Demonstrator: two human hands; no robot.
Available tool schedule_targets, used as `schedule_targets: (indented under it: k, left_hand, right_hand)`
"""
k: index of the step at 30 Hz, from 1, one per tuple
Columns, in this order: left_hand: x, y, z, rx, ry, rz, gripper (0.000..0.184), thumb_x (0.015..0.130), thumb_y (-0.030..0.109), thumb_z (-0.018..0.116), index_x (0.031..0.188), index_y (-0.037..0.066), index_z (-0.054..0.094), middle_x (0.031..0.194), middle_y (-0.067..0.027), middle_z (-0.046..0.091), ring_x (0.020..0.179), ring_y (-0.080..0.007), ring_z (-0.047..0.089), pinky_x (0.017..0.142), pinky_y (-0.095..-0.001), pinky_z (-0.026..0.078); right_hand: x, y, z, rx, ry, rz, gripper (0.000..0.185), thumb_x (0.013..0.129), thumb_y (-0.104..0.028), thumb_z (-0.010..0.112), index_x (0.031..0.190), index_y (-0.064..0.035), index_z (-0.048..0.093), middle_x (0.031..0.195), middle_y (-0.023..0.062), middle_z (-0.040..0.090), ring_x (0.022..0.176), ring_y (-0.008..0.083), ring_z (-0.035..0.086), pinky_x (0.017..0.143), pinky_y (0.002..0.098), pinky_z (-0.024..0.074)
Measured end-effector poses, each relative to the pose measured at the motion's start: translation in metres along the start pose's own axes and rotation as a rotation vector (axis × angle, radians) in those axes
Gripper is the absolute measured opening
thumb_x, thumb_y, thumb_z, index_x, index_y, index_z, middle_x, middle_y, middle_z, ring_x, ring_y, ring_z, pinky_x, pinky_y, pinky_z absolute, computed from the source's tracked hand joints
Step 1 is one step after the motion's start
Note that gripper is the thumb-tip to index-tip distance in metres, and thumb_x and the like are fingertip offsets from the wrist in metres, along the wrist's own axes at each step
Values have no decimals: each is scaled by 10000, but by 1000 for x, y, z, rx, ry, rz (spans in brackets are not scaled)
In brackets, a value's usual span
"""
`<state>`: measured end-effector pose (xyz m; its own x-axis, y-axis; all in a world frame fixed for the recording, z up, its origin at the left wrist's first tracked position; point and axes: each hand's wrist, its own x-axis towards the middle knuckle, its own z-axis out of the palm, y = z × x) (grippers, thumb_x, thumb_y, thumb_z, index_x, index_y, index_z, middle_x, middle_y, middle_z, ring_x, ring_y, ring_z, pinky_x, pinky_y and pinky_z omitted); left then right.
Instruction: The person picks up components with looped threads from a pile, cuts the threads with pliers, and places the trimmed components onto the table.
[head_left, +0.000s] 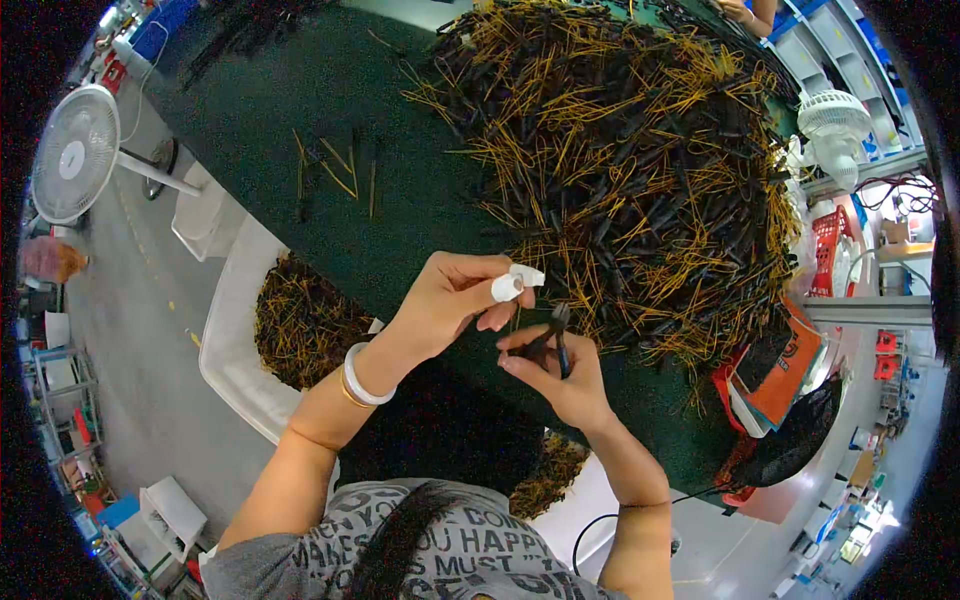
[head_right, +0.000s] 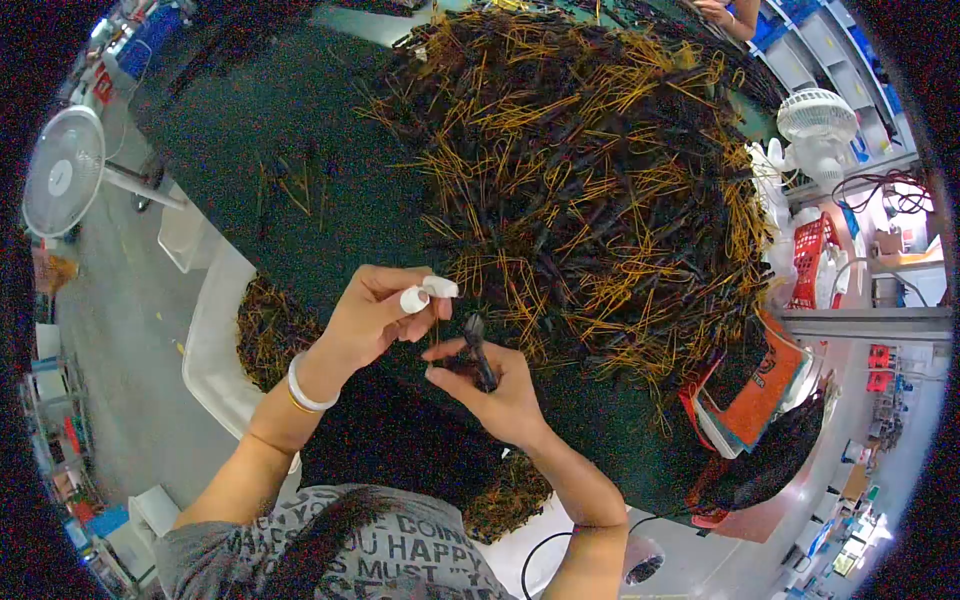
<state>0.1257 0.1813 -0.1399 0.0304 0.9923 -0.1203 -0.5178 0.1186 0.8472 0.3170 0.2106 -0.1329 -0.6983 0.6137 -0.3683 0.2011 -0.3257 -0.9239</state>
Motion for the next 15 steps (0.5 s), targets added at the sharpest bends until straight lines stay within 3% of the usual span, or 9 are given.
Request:
schedule_targets:
  k: [1, 3, 15]
  left_hand:
    - [-1, 2, 5, -31, 32, 1, 239, 875, 183, 634, 960, -38, 665, 741, -61, 630, 543, -74, 507, 471, -204, 375]
    - [-2, 1, 8, -61, 62, 0, 209, 889, 148, 618, 908, -54, 669, 675, -33, 597, 535, -66, 481, 473, -213, 360]
    - [-5, -7, 13, -45, 227, 116, 151, 875, 95, 622, 857, -42, 685, 738, -74, 613, 506, -72, 489, 446, -203, 355]
  right_hand:
    - [0, 2, 1, 3, 3, 0, 194, 821, -40, 676, 985, 46, 620, 931, 86, 650, 858, 123, 619, 786, 256, 492]
    - [-1, 4, 4, 95, -15, -59, 197, 829, -126, 691, 985, -11, 653, 868, 6, 652, 729, 43, 547, 675, 209, 444]
    - [-3, 4, 7, 45, -74, 4, 214, 832, -155, 701, 978, -7, 647, 868, -1, 640, 770, 57, 547, 721, 220, 443]
